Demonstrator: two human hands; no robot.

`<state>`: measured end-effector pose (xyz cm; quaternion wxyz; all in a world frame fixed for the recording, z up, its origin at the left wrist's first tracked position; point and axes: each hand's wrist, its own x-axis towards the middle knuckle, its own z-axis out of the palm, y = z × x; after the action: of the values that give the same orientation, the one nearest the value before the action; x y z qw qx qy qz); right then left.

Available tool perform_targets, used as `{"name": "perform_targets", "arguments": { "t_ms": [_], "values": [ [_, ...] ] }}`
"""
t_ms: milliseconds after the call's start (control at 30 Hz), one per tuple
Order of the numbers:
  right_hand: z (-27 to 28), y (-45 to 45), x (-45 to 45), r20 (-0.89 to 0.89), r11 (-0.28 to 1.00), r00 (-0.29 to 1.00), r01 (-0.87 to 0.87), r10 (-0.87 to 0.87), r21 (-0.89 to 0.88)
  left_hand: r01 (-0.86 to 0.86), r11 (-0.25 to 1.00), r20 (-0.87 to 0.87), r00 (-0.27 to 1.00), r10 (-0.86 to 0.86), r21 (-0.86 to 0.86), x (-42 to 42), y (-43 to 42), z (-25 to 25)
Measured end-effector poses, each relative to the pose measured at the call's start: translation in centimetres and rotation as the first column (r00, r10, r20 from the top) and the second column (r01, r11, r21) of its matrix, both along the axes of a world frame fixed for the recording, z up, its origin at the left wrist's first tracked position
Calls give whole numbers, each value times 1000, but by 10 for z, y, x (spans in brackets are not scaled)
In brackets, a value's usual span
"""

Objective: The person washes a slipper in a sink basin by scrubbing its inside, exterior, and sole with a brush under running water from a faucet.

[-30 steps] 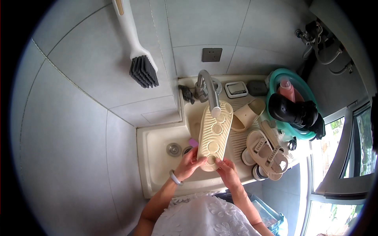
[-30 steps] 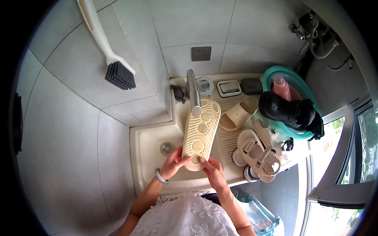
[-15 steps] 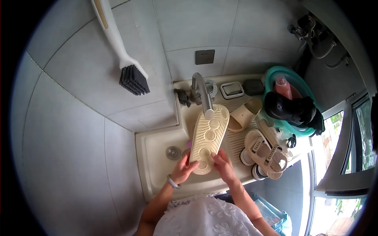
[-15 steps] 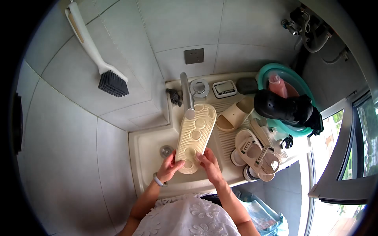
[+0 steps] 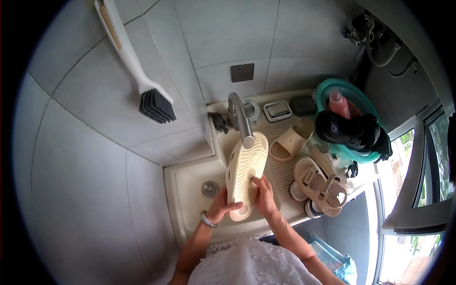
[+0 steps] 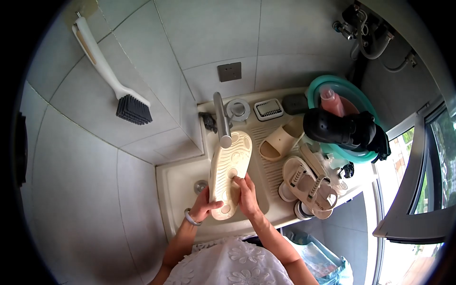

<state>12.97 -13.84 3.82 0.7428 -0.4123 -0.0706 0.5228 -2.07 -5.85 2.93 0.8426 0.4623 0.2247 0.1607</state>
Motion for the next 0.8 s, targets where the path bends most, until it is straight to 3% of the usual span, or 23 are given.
{"name": "perform_targets", "arguments": {
  "t_ms": [167, 267, 467, 600, 667, 800],
  "values": [
    [8, -2, 3, 64, 999, 997, -39, 39, 1, -82, 993, 36, 996, 85, -84, 4, -8, -7],
    [3, -4, 4, 249, 993, 967, -23, 52, -120, -75, 991, 39, 996, 79, -113, 5, -11, 8],
    [15, -7, 4, 164, 993, 985, -29, 47, -113, -99, 982, -34, 995, 95, -159, 1, -11, 12],
    [14, -9, 3, 232, 979, 970, -21, 69, -205, -106, 987, -13, 994, 105, -124, -2, -10, 3],
    [12, -9, 3, 212, 976, 976, 2, 46, -217, -30, 995, -14, 999, 29, -91, -3, -9, -1],
    [14, -8, 0, 138, 993, 990, 7, 10, -122, -51, 998, 17, 998, 52, -44, -3, -10, 3]
  ]
}}
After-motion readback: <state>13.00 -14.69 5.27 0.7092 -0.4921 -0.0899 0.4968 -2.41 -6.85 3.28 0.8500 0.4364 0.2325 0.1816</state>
